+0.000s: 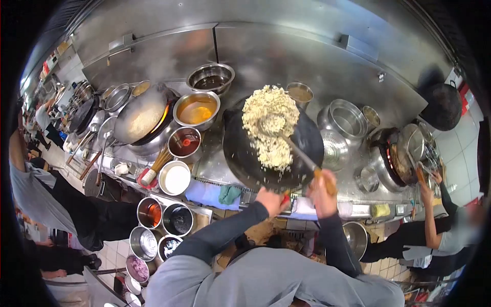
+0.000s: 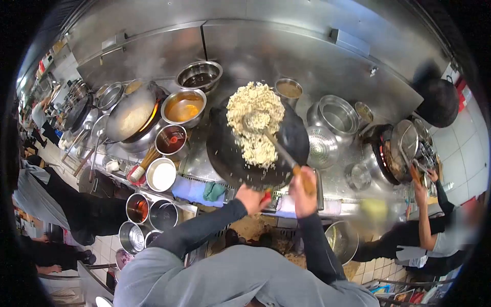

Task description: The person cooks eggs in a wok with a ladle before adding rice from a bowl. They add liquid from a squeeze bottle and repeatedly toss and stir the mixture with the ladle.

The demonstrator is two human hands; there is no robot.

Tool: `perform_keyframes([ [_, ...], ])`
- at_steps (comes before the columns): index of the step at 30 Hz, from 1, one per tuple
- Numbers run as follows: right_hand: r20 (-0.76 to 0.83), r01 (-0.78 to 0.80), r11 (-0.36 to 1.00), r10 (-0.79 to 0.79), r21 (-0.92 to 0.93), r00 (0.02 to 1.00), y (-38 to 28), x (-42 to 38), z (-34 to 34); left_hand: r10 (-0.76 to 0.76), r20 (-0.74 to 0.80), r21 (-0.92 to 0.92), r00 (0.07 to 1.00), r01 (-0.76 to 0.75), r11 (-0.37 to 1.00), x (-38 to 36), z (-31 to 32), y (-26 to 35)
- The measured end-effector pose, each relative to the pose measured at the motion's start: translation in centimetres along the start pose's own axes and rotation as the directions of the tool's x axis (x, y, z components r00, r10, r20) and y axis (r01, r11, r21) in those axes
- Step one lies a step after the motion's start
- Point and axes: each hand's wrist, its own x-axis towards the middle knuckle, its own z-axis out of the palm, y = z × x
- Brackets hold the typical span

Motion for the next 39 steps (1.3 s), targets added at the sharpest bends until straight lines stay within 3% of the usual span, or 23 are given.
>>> perform_keyframes([
  [1, 0.237, -0.219, 0.963, 0.179, 0.157, 0.955, -2.0, -2.4, -0.4, 0.077, -0.12, 0.016, 0.99, -0.076, 0.997, 0.4, -0.8, -0.3],
  [2, 0.452, -0.468, 0.86, 0.341, 0.203, 0.824, -4.0, -4.8, -0.8, 0.002, 0.125, -0.026, 0.992, 0.001, 1.0, 2.5, -3.8, 0.2],
  [3, 0.439, -0.603, 0.739, 0.454, 0.302, 0.776, -4.2, -5.2, -0.4, -0.063, 0.38, -0.057, 0.923, 0.092, 0.994, 3.8, -5.6, 0.3],
  [5, 0.283, -0.679, 0.507, 0.649, 0.531, 0.706, -1.2, -3.3, -0.3, -0.088, 0.416, -0.038, 0.905, 0.114, 0.993, 5.9, -3.2, -3.5],
  [6, 0.396, -0.763, 0.249, 0.736, 0.596, 0.549, 1.0, -0.9, -1.4, -0.07, 0.379, -0.004, 0.923, 0.077, 0.997, 6.2, -2.4, -4.6],
  [7, 0.597, -0.828, 0.289, 0.583, 0.481, 0.55, 4.0, 1.5, -2.3, -0.056, 0.346, 0.016, 0.937, 0.054, 0.998, 6.5, -0.7, -6.1],
  [9, 0.468, -0.811, 0.46, 0.662, 0.363, 0.585, 4.3, 5.5, -0.4, -0.082, 0.327, -0.005, 0.942, 0.088, 0.996, 6.6, 0.7, -7.3],
  [11, 0.173, -0.684, 0.728, 0.681, -0.049, 0.712, 2.3, 7.2, 1.7, -0.104, 0.316, -0.029, 0.943, 0.119, 0.992, 5.8, 1.5, -7.7],
  [13, 0.052, -0.465, 0.735, 0.559, -0.494, 0.828, 0.7, 6.7, 1.9, -0.114, 0.351, -0.07, 0.929, 0.148, 0.987, 5.4, 1.4, -8.7],
  [16, 0.045, -0.197, 0.476, 0.449, -0.857, 0.892, -0.7, 4.7, 0.9, -0.064, 0.275, -0.328, 0.959, 0.156, 0.932, 4.0, 1.7, -10.6],
  [18, 0.285, 0.285, 0.022, 0.066, -0.958, 0.956, 1.7, 3.1, -1.8, -0.066, 0.279, -0.333, 0.958, 0.161, 0.929, 3.9, 1.8, -10.9],
  [20, 0.17, 0.181, -0.055, 0.164, -0.982, 0.972, 1.9, 2.6, -1.3, -0.063, 0.28, -0.341, 0.958, 0.16, 0.926, 5.1, 0.3, -9.5],
  [22, 0.051, 0.129, -0.266, 0.28, -0.955, 0.959, 2.5, 3.8, -1.7, -0.263, 0.557, 0.048, 0.788, 0.286, 0.957, 7.2, -3.0, -6.5],
  [24, 0.16, 0.215, -0.197, 0.262, -0.956, 0.952, 2.1, 6.1, -3.2, -0.273, 0.54, 0.09, 0.796, 0.268, 0.959, 6.4, -0.5, -7.5],
  [26, 0.323, 0.28, 0.306, 0.099, -0.91, 0.941, -0.1, 6.4, -2.4, -0.243, 0.502, 0.083, 0.83, 0.233, 0.969, 5.9, 0.5, -8.1],
  [27, 0.046, -0.183, 0.592, 0.35, -0.785, 0.936, -3.8, 4.6, 1.0, -0.25, 0.469, 0.071, 0.847, 0.247, 0.967, 5.9, 0.8, -8.3],
  [29, 0.064, -0.396, 0.831, 0.454, -0.39, 0.889, -7.5, 2.6, 2.3, -0.246, 0.446, 0.05, 0.861, 0.251, 0.967, 5.4, 1.5, -8.4],
  [30, 0.119, -0.462, 0.876, 0.477, -0.137, 0.871, -8.4, 1.6, 2.3, -0.243, 0.416, 0.037, 0.876, 0.251, 0.967, 5.3, 1.6, -8.7],
  [31, 0.125, -0.463, 0.876, 0.479, -0.137, 0.869, -7.7, 1.0, 1.6, -0.25, 0.412, 0.025, 0.876, 0.263, 0.964, 5.3, 1.6, -8.6],
  [32, 0.256, -0.57, 0.804, 0.522, 0.172, 0.814, -6.2, 0.7, 0.4, -0.258, 0.407, 0.032, 0.876, 0.269, 0.963, 5.2, 1.6, -8.5],
  [35, 0.456, -0.704, 0.35, 0.57, 0.619, 0.684, 2.0, 1.3, -3.1, -0.302, 0.405, 0.049, 0.863, 0.309, 0.95, 5.5, 1.1, -7.8],
  [37, 0.477, -0.753, 0.368, 0.602, 0.545, 0.64, 9.6, 5.0, -5.3, -0.327, 0.381, 0.069, 0.865, 0.326, 0.943, 5.6, 1.3, -7.6],
  [39, 0.183, -0.588, 0.803, 0.567, 0.095, 0.803, 9.2, 9.2, -3.1, -0.35, 0.369, 0.086, 0.861, 0.343, 0.935, 5.5, 1.4, -7.4],
])
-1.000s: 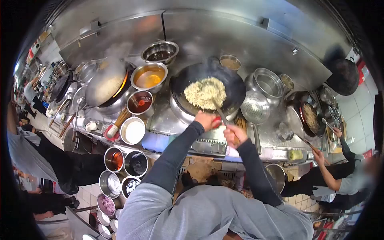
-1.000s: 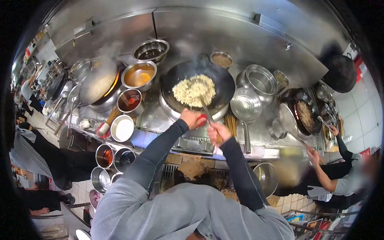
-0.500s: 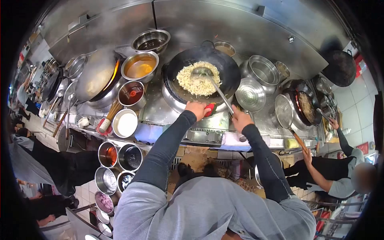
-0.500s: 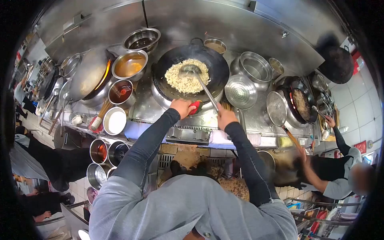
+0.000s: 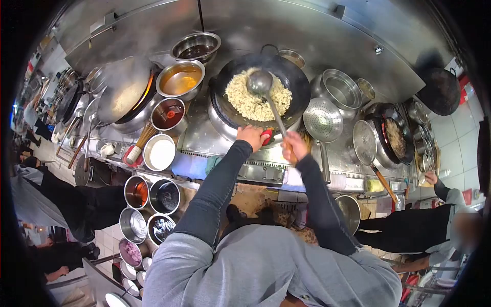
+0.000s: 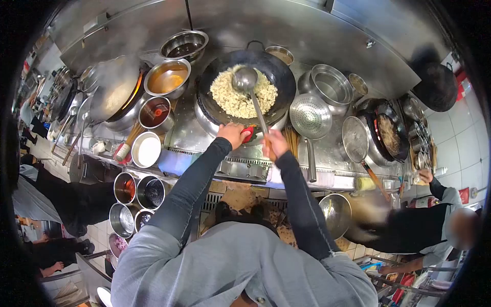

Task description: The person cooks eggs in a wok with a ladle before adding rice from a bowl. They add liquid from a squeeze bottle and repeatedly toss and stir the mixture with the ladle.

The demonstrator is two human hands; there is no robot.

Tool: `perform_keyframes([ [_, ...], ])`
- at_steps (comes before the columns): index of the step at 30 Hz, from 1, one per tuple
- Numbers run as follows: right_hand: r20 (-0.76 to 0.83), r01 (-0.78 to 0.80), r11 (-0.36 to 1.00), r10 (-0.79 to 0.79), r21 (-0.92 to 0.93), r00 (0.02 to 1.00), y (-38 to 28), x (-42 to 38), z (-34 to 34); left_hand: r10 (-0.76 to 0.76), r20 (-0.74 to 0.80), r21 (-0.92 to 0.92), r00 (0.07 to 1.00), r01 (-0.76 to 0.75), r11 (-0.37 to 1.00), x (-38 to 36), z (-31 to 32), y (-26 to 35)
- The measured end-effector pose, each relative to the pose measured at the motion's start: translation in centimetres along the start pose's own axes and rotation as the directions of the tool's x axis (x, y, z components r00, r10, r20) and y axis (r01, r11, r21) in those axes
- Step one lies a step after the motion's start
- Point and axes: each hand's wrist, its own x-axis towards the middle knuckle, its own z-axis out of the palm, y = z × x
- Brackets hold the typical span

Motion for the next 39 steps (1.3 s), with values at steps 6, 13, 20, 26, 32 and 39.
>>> perform_keyframes([
  [6, -0.041, 0.19, 0.676, -0.309, -0.712, 0.95, -5.4, -7.8, 5.1, 0.008, -0.073, 0.003, 0.997, -0.008, 1.0, -0.3, 0.6, -0.2],
  [13, 0.172, -0.275, 0.808, 0.216, 0.521, 0.961, 0.7, -7.2, -2.5, 0.227, 0.062, -0.145, 0.972, -0.216, 0.966, 1.1, 0.9, -3.4],
  [20, -0.018, 0.244, 0.63, -0.379, -0.737, 0.925, -1.2, -5.0, 4.5, 0.081, 0.063, -0.017, 0.995, -0.08, 0.997, 0.1, -0.2, -1.3],
  [26, -0.205, -0.105, 0.963, 0.054, -0.248, 0.977, -0.7, -3.1, 2.3, 0.053, 0.007, 0.038, 0.999, -0.053, 0.998, 0.0, 0.0, -0.4],
  [32, -0.123, 0.013, 0.992, -0.029, -0.128, 0.992, -4.8, -5.9, 1.8, 0.005, 0.023, 0.043, 1.0, -0.006, 0.999, -0.1, -0.5, -0.2],
  [39, 0.142, 0.227, 0.04, -0.67, -0.973, 0.728, -0.2, 1.1, 2.3, -0.005, 0.03, 0.034, 1.0, 0.004, 0.999, -0.5, 0.0, 0.3],
])
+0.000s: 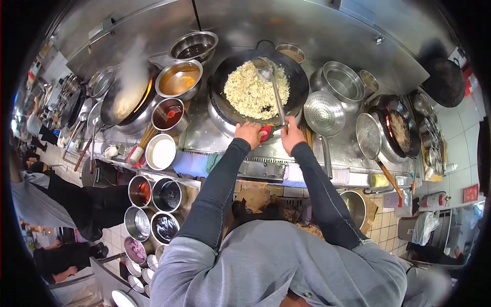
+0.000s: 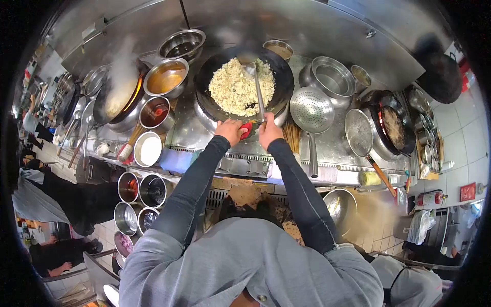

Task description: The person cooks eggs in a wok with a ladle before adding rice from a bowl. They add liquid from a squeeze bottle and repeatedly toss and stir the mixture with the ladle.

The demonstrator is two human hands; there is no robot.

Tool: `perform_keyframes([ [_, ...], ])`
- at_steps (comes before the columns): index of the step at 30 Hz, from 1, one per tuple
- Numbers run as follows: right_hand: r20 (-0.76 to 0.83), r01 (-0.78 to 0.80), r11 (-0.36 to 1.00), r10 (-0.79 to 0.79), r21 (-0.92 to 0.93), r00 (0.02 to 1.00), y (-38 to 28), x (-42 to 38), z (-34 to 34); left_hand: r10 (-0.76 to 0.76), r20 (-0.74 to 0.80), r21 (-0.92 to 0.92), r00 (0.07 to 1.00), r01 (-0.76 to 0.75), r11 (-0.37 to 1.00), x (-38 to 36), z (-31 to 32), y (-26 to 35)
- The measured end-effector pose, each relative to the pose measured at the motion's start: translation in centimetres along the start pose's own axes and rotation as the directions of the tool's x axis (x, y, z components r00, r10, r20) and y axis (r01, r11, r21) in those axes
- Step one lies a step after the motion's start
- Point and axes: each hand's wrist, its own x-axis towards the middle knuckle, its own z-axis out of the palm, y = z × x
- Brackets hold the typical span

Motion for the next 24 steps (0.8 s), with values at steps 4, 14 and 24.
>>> perform_keyframes([
  [4, 0.756, -0.746, -0.127, 0.131, 0.654, 0.641, -0.4, 0.8, -2.2, -0.009, -0.054, 0.0, 0.998, 0.009, 1.0, 0.2, 0.5, 0.1],
  [14, 0.729, -0.719, -0.123, 0.105, 0.684, 0.676, -3.2, -4.9, -7.4, 0.009, -0.056, 0.013, 0.998, -0.008, 1.0, 0.2, 0.4, -0.2],
  [24, 0.054, -0.183, 0.967, 0.195, -0.175, 0.979, 0.4, 0.0, -3.0, -0.003, -0.001, -0.067, 1.0, 0.003, 0.998, 0.5, 0.3, -0.8],
])
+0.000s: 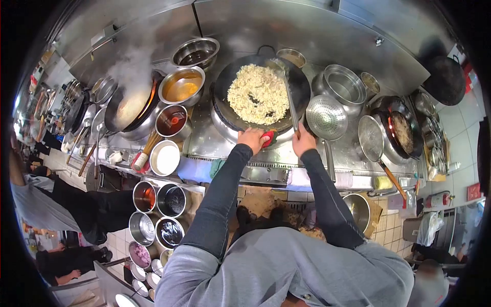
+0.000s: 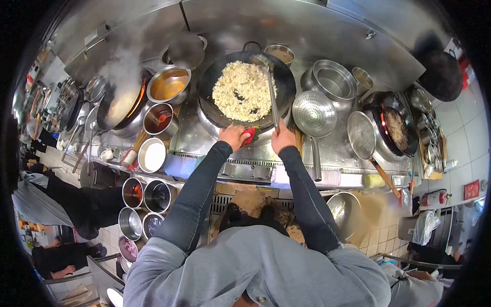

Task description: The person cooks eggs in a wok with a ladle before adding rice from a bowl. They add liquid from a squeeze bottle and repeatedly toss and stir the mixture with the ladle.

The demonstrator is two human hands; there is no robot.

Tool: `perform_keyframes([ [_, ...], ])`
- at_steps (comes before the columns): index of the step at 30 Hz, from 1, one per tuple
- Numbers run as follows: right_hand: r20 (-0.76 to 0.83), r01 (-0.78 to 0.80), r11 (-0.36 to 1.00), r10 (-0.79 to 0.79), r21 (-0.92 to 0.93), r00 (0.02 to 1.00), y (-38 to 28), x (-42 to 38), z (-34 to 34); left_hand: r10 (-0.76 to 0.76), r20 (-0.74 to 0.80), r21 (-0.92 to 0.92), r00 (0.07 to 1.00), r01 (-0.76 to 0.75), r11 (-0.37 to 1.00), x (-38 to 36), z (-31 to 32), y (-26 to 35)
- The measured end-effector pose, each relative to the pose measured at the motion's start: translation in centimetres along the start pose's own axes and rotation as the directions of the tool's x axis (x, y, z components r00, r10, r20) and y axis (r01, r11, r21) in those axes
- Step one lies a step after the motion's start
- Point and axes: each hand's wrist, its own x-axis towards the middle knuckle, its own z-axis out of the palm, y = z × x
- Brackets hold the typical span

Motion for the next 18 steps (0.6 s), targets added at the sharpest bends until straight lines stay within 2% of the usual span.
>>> perform_keyframes([
  [2, -0.021, 0.015, 0.999, -0.015, 0.033, 1.0, -0.7, 2.4, 1.6, -0.013, -0.015, -0.021, 1.0, 0.013, 1.0, -0.4, 0.6, 0.2],
  [3, 0.104, -0.125, 0.979, 0.109, 0.162, 0.989, -2.5, 3.2, 2.0, -0.018, -0.014, -0.024, 1.0, 0.018, 1.0, -0.2, 0.4, 0.1],
  [4, 0.061, 0.015, 0.995, -0.021, 0.097, 0.998, -2.7, 4.2, 4.1, -0.024, -0.013, -0.029, 1.0, 0.024, 0.999, -0.2, 0.2, 0.2],
  [6, 0.058, 0.157, 0.987, -0.155, -0.03, 0.986, -4.0, 3.3, 5.8, -0.02, -0.016, -0.029, 1.0, 0.02, 0.999, -0.1, 0.0, 0.1],
  [9, 0.292, 0.25, 0.949, -0.188, -0.192, 0.938, -4.6, -2.0, 1.3, -0.007, -0.005, -0.019, 1.0, 0.007, 1.0, -0.3, -0.2, 0.1],
  [10, 0.293, 0.314, 0.928, -0.249, -0.202, 0.923, -2.1, -3.8, 0.2, -0.008, 0.0, -0.023, 1.0, 0.008, 1.0, -0.2, -0.3, 0.1],
  [11, 0.389, 0.286, 0.897, -0.144, -0.337, 0.91, -1.0, -5.4, -2.2, -0.012, 0.044, -0.049, 0.999, 0.015, 0.999, -0.2, -0.5, 0.1],
  [12, 0.383, 0.318, 0.844, -0.147, -0.433, 0.912, 1.5, -6.4, -3.7, -0.015, 0.088, -0.073, 0.996, 0.022, 0.997, -0.1, -0.9, 0.1],
  [14, 0.354, 0.402, 0.774, -0.245, -0.489, 0.903, 6.7, -7.3, -7.7, -0.011, 0.122, -0.08, 0.992, 0.021, 0.997, -0.2, -1.3, 0.2],
  [15, 0.395, 0.287, 0.748, -0.037, -0.598, 0.918, 6.3, -7.0, -10.1, -0.007, 0.13, -0.059, 0.991, 0.015, 0.998, -0.1, -1.3, 0.2],
  [16, 0.365, 0.208, 0.726, 0.063, -0.655, 0.929, 5.6, -6.2, -11.6, -0.005, 0.138, -0.037, 0.99, 0.01, 0.999, 0.0, -1.3, 0.1],
  [18, 0.267, 0.17, 0.843, -0.033, -0.51, 0.963, 7.0, -4.0, -11.1, 0.016, 0.138, -0.032, 0.99, -0.011, 0.999, 0.1, -1.4, -0.2],
])
